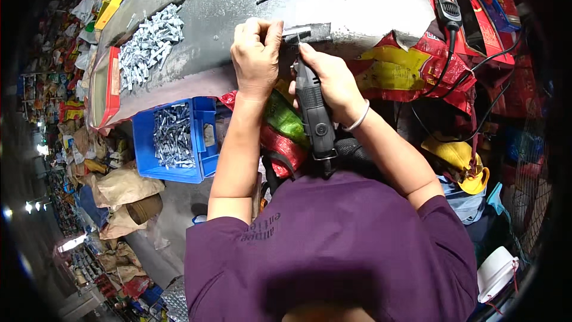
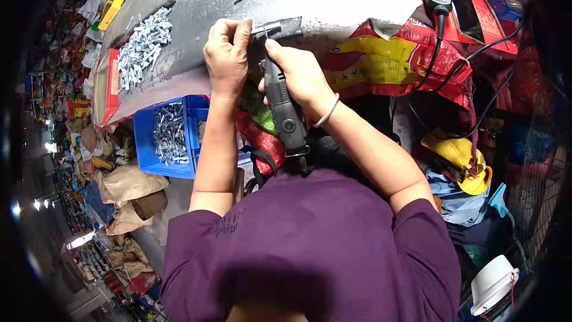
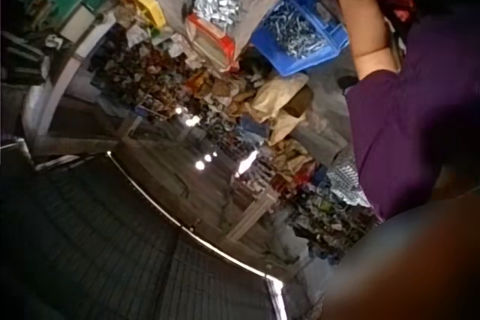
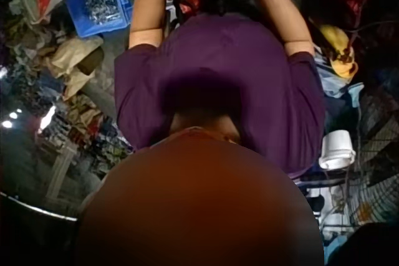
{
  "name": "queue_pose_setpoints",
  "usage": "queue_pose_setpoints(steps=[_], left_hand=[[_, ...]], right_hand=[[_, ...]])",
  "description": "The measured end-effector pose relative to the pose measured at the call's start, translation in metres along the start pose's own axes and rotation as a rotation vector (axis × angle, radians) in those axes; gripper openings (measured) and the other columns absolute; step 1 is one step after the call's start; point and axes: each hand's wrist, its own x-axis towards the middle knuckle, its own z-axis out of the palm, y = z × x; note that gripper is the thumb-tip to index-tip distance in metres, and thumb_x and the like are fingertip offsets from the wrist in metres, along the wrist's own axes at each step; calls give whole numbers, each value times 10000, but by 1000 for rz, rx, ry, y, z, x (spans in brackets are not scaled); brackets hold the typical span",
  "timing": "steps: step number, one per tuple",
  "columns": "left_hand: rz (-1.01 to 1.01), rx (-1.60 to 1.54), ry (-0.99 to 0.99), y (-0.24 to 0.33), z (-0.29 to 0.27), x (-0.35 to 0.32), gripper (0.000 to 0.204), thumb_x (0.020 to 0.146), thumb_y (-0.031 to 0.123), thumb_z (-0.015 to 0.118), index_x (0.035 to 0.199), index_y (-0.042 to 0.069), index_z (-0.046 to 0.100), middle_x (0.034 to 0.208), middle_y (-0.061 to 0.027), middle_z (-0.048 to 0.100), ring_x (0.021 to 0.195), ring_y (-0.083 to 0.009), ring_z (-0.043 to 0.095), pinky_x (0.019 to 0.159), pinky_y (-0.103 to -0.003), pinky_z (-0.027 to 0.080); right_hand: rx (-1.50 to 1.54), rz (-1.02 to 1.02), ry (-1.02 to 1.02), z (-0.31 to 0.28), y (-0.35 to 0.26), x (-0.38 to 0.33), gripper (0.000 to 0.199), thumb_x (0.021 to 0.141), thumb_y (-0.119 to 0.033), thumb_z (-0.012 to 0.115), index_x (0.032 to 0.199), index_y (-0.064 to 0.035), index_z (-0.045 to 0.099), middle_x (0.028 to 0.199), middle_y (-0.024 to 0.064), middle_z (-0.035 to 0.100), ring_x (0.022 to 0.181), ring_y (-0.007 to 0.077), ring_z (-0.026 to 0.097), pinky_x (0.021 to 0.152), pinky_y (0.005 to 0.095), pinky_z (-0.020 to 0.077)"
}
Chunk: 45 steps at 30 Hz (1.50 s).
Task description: Polishing small metal components using a handheld power tool.
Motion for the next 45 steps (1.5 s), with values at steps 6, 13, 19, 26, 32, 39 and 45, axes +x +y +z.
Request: queue_pose_setpoints(steps=[6, 13, 19, 26, 32, 39, 45], left_hand=[[-9, -13, 26, 6, -2, -3, 229, 935, 194, 728, 820, 16, 639, 774, -57, 599, 654, -158, 511, 616, -300, 447], [-8, 14, 15, 5, -3, -2, 230, 916, 191, 736, 811, 13, 637, 760, -71, 595, 641, -181, 519, 604, -319, 454], [-102, -3, 23, -9, -12, 11, 225, 907, 188, 734, 822, 6, 634, 764, -86, 596, 624, -202, 523, 587, -336, 459], [168, 101, 640, -39, -57, 89, 122, 939, 154, 665, 914, 35, 666, 849, -60, 662, 862, -211, 565, 804, -349, 465], [328, 766, -186, -15, 17, 132, 272, 904, 298, 698, 1084, 99, 746, 1000, -130, 757, 819, -303, 683, 753, -406, 545], [183, 308, -129, 14, 19, 111, 219, 948, 168, 652, 1128, 70, 730, 1010, -147, 737, 826, -261, 691, 780, -350, 554], [1, -267, -52, 17, -1, 7, 152, 828, -20, 731, 974, 13, 755, 931, -90, 731, 794, -194, 647, 757, -296, 522]], right_hand=[[40, -47, -31, 8, 9, 10, 428, 1037, -406, 549, 831, -37, 612, 624, 113, 657, 442, 187, 583, 415, 284, 446], [18, -54, 9, 1, 5, 9, 423, 1037, -416, 554, 868, -34, 617, 640, 106, 661, 451, 181, 584, 424, 276, 454], [-14, -61, 22, -13, 4, -2, 420, 1036, -428, 558, 900, -36, 617, 655, 103, 664, 452, 173, 577, 427, 272, 460], [12, -113, -47, -18, 7, -10, 400, 1042, -414, 551, 911, -42, 614, 651, 104, 663, 441, 167, 569, 425, 267, 459], [-7, -61, -84, -12, 19, -11, 385, 1049, -400, 543, 915, -46, 614, 654, 106, 664, 448, 165, 576, 429, 266, 461], [-22, -142, 14, -28, 12, -17, 384, 1052, -395, 536, 926, -42, 618, 655, 105, 664, 448, 166, 575, 430, 262, 461], [20, -114, 41, -25, 1, -17, 399, 1044, -396, 548, 860, -47, 610, 639, 104, 658, 444, 167, 568, 416, 267, 435]])
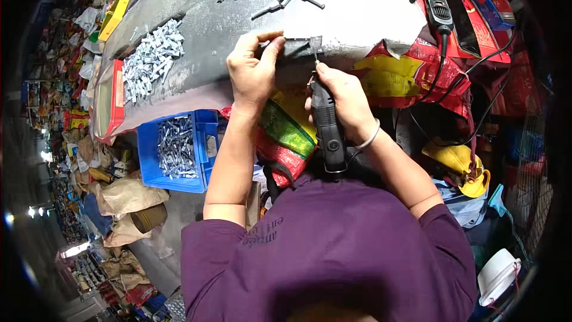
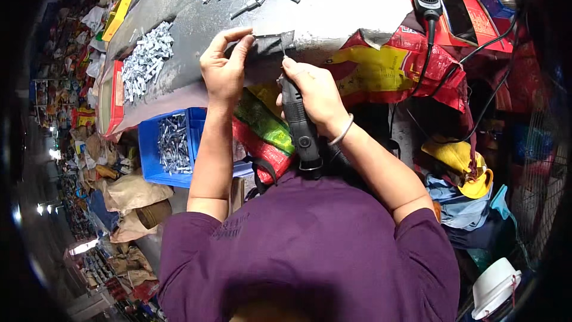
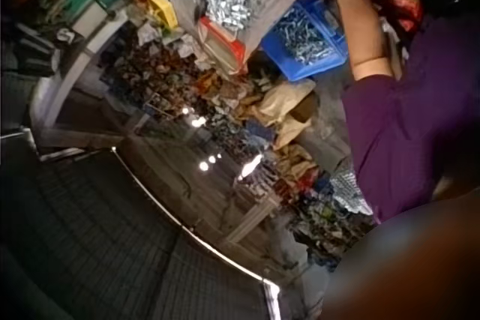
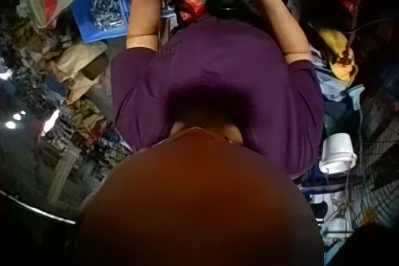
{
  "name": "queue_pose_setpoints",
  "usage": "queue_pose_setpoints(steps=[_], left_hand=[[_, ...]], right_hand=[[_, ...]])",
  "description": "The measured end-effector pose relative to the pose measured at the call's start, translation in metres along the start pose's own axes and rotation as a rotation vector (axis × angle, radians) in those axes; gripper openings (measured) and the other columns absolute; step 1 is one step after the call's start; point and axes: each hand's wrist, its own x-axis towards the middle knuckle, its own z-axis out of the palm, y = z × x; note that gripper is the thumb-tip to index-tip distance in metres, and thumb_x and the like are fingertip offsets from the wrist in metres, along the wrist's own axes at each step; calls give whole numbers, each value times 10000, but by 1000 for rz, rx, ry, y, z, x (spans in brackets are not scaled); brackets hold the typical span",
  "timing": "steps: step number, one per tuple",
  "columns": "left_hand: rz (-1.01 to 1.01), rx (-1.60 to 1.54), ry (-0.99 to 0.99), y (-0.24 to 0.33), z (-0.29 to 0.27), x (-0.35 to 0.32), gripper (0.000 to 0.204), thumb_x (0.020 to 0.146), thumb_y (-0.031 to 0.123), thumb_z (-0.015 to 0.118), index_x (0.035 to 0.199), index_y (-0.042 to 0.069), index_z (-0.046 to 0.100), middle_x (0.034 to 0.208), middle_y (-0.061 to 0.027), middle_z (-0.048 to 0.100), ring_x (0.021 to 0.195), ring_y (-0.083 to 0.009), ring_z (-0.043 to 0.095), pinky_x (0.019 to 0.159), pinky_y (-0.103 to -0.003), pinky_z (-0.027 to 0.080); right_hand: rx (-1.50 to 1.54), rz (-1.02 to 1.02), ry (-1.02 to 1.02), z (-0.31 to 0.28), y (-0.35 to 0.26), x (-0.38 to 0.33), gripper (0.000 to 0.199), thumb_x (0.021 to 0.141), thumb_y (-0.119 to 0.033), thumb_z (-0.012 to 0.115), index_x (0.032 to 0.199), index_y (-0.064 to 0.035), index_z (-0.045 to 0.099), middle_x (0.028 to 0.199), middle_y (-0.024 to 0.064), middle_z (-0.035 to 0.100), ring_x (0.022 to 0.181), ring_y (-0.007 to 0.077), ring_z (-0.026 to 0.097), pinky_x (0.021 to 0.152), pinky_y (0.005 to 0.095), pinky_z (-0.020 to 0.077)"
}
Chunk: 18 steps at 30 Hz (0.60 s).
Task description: Polishing small metal components using a handheld power tool.
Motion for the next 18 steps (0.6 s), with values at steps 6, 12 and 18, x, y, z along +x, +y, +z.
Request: queue_pose_setpoints(steps=[6, 12, 18], left_hand=[[191, 7, 82, -22, -1, -18, 193, 772, -59, 754, 946, 26, 759, 918, -71, 704, 862, -189, 636, 790, -286, 518], [229, 42, 49, -21, 0, -22, 201, 799, -75, 745, 979, 16, 747, 981, -77, 695, 891, -180, 633, 810, -270, 511], [277, 22, 82, -22, 2, -22, 201, 767, -63, 755, 944, 33, 754, 920, -66, 706, 854, -192, 632, 784, -291, 519]], right_hand=[[14, 60, -62, 15, 3, 10, 406, 1044, -400, 541, 873, -39, 613, 639, 107, 657, 445, 175, 576, 415, 274, 441], [-8, 66, -105, 23, 10, 20, 429, 1049, -426, 529, 909, -31, 621, 652, 102, 669, 458, 183, 599, 430, 266, 465], [-28, 68, -39, 16, 4, 18, 430, 1041, -424, 542, 892, -29, 621, 637, 105, 662, 453, 185, 594, 421, 274, 457]])
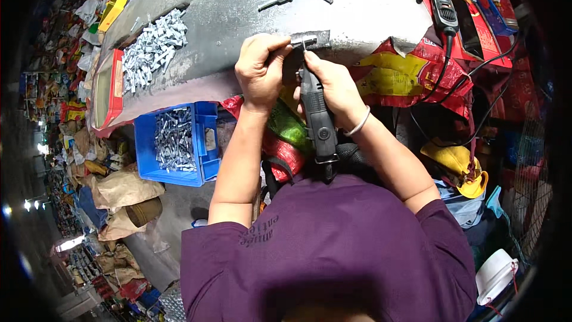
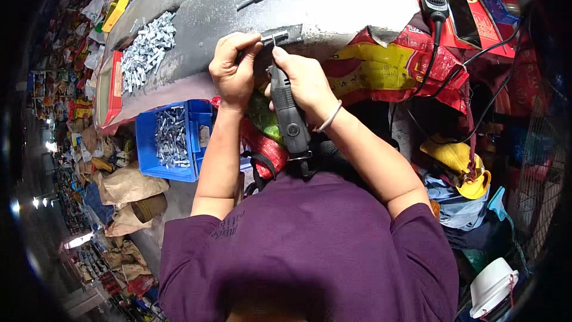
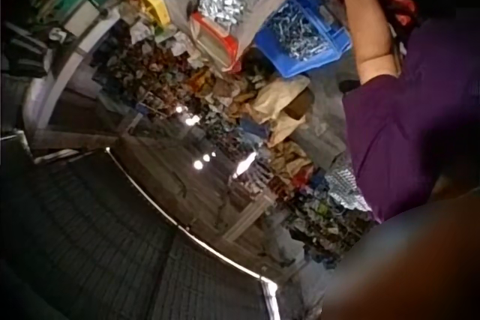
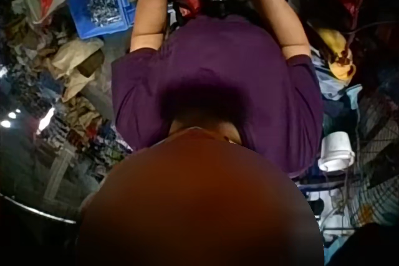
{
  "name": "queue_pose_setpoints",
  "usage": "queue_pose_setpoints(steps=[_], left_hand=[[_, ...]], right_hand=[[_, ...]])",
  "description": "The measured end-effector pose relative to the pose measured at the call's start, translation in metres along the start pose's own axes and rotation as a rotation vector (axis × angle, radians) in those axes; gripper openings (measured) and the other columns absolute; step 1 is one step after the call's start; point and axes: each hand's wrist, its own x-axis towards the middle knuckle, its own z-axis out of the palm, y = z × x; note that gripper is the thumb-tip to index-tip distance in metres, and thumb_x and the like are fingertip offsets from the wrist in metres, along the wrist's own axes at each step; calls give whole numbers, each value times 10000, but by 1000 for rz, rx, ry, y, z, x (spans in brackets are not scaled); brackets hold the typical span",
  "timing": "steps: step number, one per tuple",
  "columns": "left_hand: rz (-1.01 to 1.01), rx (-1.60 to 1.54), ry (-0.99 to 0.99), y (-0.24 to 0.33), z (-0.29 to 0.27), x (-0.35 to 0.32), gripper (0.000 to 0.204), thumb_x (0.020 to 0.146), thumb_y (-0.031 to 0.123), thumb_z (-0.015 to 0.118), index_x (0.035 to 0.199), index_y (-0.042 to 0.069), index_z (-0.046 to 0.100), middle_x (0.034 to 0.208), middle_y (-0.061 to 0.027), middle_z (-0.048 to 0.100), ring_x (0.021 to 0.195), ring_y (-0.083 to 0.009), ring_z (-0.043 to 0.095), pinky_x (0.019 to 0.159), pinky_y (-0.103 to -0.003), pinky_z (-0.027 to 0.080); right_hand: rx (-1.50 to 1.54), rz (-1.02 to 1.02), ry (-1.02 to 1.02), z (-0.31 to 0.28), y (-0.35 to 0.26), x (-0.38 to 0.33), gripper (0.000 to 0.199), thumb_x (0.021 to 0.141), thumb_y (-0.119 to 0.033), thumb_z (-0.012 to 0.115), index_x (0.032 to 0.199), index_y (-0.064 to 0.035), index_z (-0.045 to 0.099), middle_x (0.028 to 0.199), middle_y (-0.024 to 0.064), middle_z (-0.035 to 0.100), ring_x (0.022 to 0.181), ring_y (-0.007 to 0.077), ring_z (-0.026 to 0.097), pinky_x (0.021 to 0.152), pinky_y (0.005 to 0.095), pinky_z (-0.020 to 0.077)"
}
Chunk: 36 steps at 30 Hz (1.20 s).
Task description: Polishing small metal components using a handheld power tool.
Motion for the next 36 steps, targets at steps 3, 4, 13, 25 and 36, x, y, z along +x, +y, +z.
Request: queue_pose_setpoints(steps=[3, 4, 13, 25, 36], left_hand=[[17, 11, -6, 0, 0, 0, 198, 774, -55, 752, 951, 36, 751, 923, -64, 706, 846, -191, 628, 779, -291, 517], [14, 40, -9, 1, 0, 1, 191, 784, -46, 749, 956, 37, 748, 920, -66, 703, 838, -193, 625, 775, -293, 515], [-137, 56, 20, 1, 1, 1, 107, 852, 18, 726, 957, 38, 719, 890, -78, 677, 780, -212, 606, 738, -314, 501], [-93, 83, 12, 0, -1, 2, 34, 872, 37, 709, 887, 26, 681, 840, -77, 647, 731, -215, 576, 702, -334, 488], [-111, 184, -6, -1, -12, 14, 20, 886, 38, 692, 886, 29, 674, 848, -78, 654, 737, -222, 582, 699, -329, 488]], right_hand=[[2, -10, 37, -9, -4, -4, 425, 1036, -416, 550, 880, -28, 621, 624, 111, 656, 450, 187, 591, 413, 280, 449], [-12, -15, 33, -10, -4, -7, 425, 1038, -419, 548, 886, -29, 621, 631, 109, 659, 450, 186, 591, 418, 278, 454], [-7, -22, -43, -5, 1, -11, 420, 1042, -424, 545, 905, -34, 619, 654, 104, 667, 451, 184, 588, 437, 274, 470], [54, 45, -77, 15, 1, 5, 435, 1036, -444, 555, 901, -36, 616, 653, 100, 663, 459, 190, 600, 429, 285, 472], [15, 5, 10, -1, -8, -9, 427, 1040, -420, 548, 862, -37, 614, 645, 113, 664, 447, 174, 582, 425, 276, 450]])
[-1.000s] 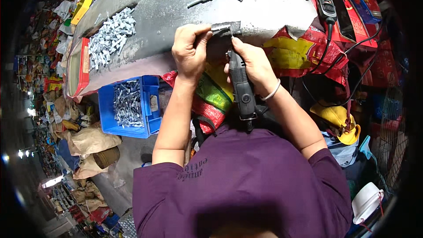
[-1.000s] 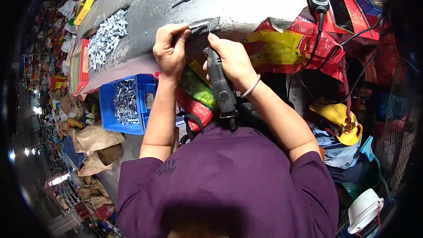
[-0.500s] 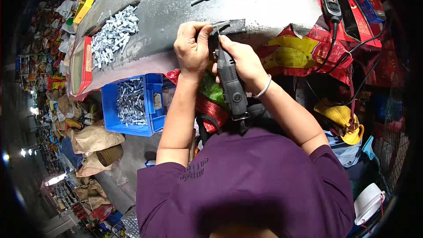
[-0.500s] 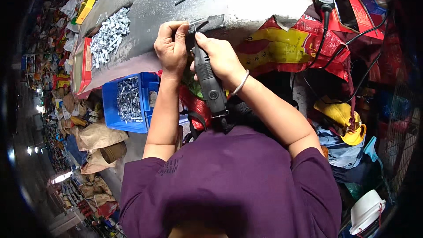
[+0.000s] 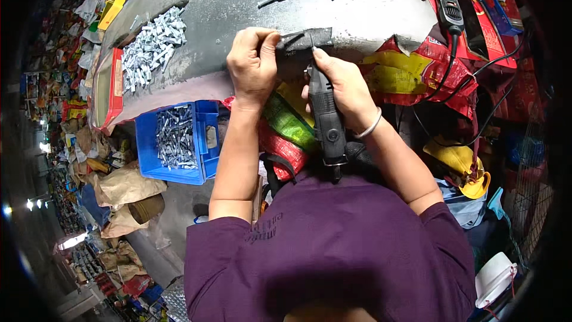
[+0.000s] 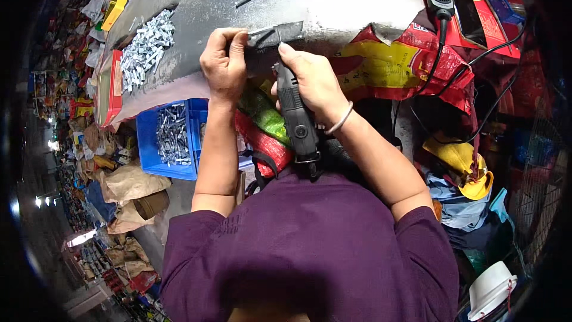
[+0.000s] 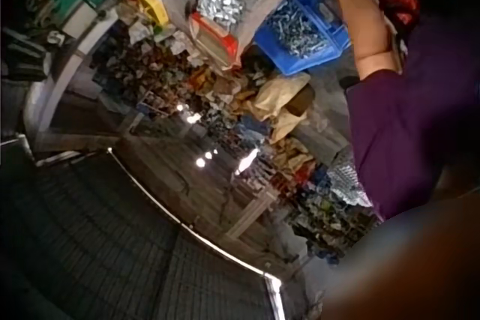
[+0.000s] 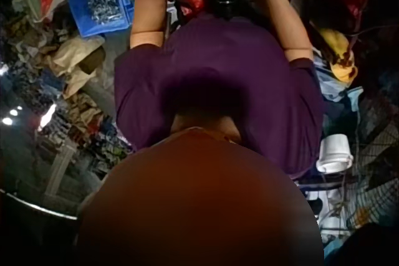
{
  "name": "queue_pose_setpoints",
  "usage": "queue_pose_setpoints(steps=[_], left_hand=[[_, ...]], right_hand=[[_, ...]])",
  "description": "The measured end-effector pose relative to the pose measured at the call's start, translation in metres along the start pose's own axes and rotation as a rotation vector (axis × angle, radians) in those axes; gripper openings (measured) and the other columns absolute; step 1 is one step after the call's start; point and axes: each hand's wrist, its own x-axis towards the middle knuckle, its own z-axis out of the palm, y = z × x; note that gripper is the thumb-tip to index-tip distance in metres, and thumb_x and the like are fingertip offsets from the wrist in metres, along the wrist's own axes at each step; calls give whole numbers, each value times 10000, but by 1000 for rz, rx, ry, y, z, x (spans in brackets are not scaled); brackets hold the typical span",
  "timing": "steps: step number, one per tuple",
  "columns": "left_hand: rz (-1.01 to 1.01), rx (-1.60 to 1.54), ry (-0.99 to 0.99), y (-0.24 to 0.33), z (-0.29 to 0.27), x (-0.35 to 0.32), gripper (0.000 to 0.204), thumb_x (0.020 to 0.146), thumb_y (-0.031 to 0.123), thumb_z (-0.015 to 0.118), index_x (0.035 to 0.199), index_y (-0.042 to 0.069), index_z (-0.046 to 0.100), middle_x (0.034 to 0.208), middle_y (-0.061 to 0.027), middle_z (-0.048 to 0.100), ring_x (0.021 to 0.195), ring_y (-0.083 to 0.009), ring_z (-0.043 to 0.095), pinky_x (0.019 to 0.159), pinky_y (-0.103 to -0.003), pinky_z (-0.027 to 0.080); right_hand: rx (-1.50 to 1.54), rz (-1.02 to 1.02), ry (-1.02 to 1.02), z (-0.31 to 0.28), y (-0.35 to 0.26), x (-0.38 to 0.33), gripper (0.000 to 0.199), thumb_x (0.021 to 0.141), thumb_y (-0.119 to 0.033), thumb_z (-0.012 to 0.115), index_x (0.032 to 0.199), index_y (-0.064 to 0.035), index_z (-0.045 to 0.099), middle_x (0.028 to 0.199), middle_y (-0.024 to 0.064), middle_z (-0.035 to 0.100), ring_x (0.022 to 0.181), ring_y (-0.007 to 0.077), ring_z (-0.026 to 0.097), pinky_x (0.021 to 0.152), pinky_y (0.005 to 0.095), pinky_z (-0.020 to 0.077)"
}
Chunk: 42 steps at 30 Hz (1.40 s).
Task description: Polishing small metal components using a handheld power tool.
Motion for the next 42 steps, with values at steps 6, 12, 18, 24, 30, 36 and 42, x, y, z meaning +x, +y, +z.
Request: queue_pose_setpoints(steps=[6, 12, 18, 24, 30, 36, 42], left_hand=[[253, 395, 575, -22, -30, 74, 52, 893, 136, 719, 882, 88, 702, 822, -45, 663, 830, -209, 585, 821, -344, 467], [355, 759, -264, -14, 39, 98, 220, 876, 190, 690, 1065, 81, 720, 937, -96, 745, 849, -319, 640, 823, -393, 503], [143, 61, -195, 13, 21, 62, 233, 926, 35, 659, 1154, 36, 703, 966, -86, 701, 835, -201, 679, 774, -317, 545], [-174, -254, -108, 9, 10, -7, 243, 792, -91, 733, 1013, 7, 748, 961, -76, 738, 821, -162, 667, 751, -267, 536], [-35, -250, -73, -1, 7, -15, 196, 830, -90, 708, 989, 16, 750, 1004, -74, 737, 878, -155, 667, 820, -257, 527], [85, -207, -56, -2, 11, -15, 216, 823, -106, 696, 995, 16, 744, 1010, -72, 734, 888, -163, 667, 830, -258, 527], [135, -204, -43, -4, 12, -14, 238, 811, -121, 690, 999, 15, 742, 999, -73, 732, 868, -170, 667, 823, -264, 530]], right_hand=[[-35, -45, -8, -5, 3, -3, 417, 1042, -407, 547, 861, -36, 612, 642, 116, 665, 440, 162, 568, 429, 263, 432], [-9, -37, -63, -2, 11, -5, 411, 1044, -403, 543, 866, -39, 609, 640, 115, 664, 441, 162, 567, 432, 259, 433], [-5, -42, 9, -19, 3, -12, 409, 1045, -427, 536, 922, -44, 611, 673, 111, 674, 458, 180, 587, 445, 275, 477], [25, -6, 1, -22, 4, -6, 421, 1048, -434, 526, 929, -39, 614, 680, 118, 674, 474, 187, 599, 453, 277, 482], [26, 65, -44, 1, 3, 3, 433, 1044, -445, 528, 935, -35, 618, 679, 120, 673, 483, 197, 611, 453, 284, 484], [7, 52, -75, 7, 9, 14, 444, 1043, -453, 528, 941, -32, 625, 679, 118, 674, 478, 200, 612, 451, 295, 488], [64, 40, -24, 0, 2, 11, 447, 1042, -454, 530, 941, -30, 629, 677, 117, 676, 471, 199, 608, 450, 294, 488]])
